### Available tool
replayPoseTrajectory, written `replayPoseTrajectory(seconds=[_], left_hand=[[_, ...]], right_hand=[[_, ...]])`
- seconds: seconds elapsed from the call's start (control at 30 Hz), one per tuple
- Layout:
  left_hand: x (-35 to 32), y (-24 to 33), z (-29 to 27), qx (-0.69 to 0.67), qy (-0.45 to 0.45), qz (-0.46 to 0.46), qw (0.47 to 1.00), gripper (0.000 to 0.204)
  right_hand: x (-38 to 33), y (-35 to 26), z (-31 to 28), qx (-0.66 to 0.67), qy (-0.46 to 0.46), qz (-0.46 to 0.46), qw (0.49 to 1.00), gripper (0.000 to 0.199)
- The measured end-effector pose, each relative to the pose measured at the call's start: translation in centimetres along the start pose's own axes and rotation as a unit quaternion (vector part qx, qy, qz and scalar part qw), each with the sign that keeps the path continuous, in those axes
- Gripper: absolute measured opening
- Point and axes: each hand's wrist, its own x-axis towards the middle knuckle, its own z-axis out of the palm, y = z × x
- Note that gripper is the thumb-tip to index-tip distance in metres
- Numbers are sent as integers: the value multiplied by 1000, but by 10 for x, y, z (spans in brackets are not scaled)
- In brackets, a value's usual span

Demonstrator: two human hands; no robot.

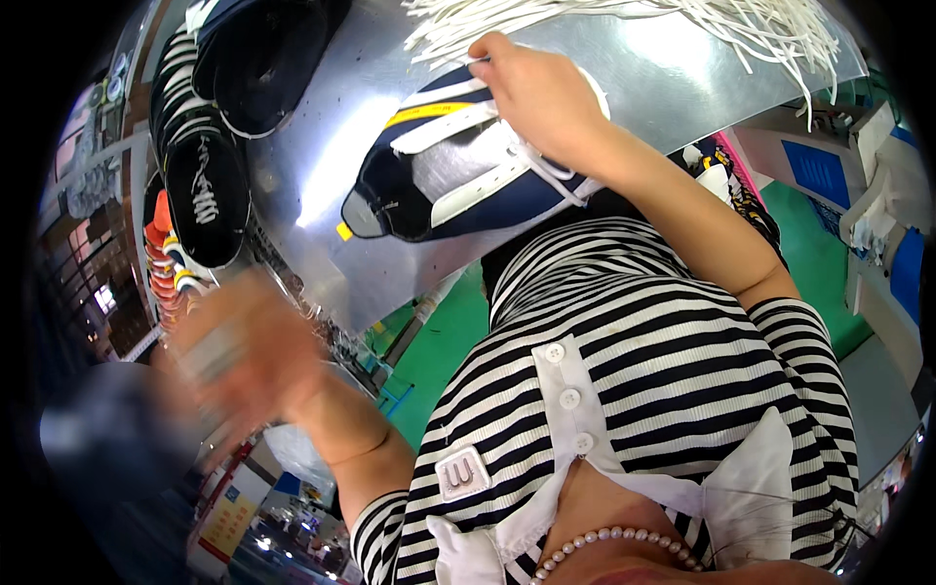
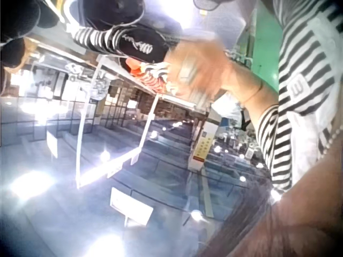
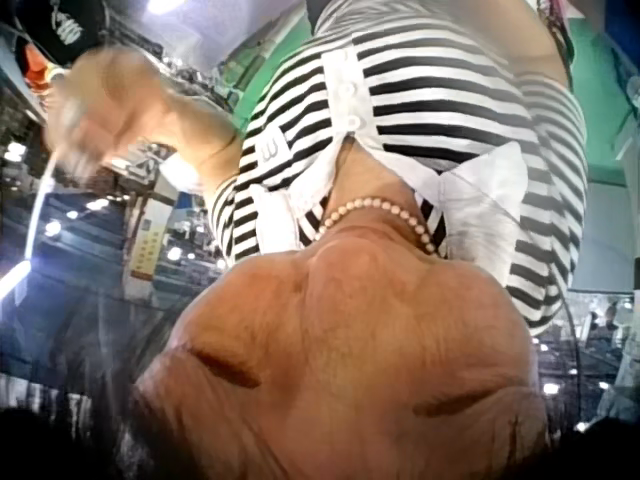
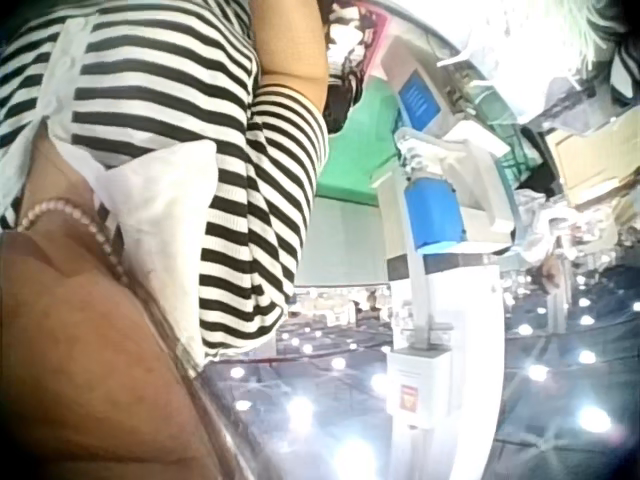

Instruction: The person laces a blue and white sneaker with white shoelaces by hand. They thread the laces through the eyelets, pull them tight, and adjust the fit. The person then places the finished shoe on a metal table next to other completed shoes.

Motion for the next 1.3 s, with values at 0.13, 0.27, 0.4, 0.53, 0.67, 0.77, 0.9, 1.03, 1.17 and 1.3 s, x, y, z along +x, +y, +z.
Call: replayPoseTrajectory(seconds=[0.13, 0.27, 0.4, 0.53, 0.67, 0.77, 0.9, 1.03, 1.17, 1.3], left_hand=[[-8, -26, 45, 463, 191, 30, 865, 28], [35, -102, 9, 806, 121, -14, 579, 23], [63, -134, -11, 788, 198, -2, 583, 22], [72, -141, -24, 770, 225, 63, 594, 18], [72, -119, -12, 538, 204, -115, 810, 15], [42, -72, -3, 206, 108, -104, 967, 18], [-1, 36, 67, 33, 15, 215, 976, 23], [-3, -22, 49, 427, 156, 117, 883, 14], [9, -113, 17, 824, 55, 126, 549, 13], [21, -143, 8, 855, 94, 180, 477, 16]], right_hand=[[6, -1, -6, 52, -36, 2, 998, 28], [6, -8, -10, 72, -70, -2, 995, 27], [8, -4, -7, 84, -63, -20, 994, 26], [8, -5, -12, 99, -77, -9, 992, 26], [4, -3, -5, 100, -43, -19, 994, 25], [7, -1, -11, 115, -37, 1, 993, 25], [3, -5, -14, 124, -9, 31, 992, 24], [6, -2, -13, 100, -32, 34, 994, 25], [0, 1, -7, 124, 4, -35, 992, 22], [0, 5, -15, 248, -16, -36, 968, 22]])
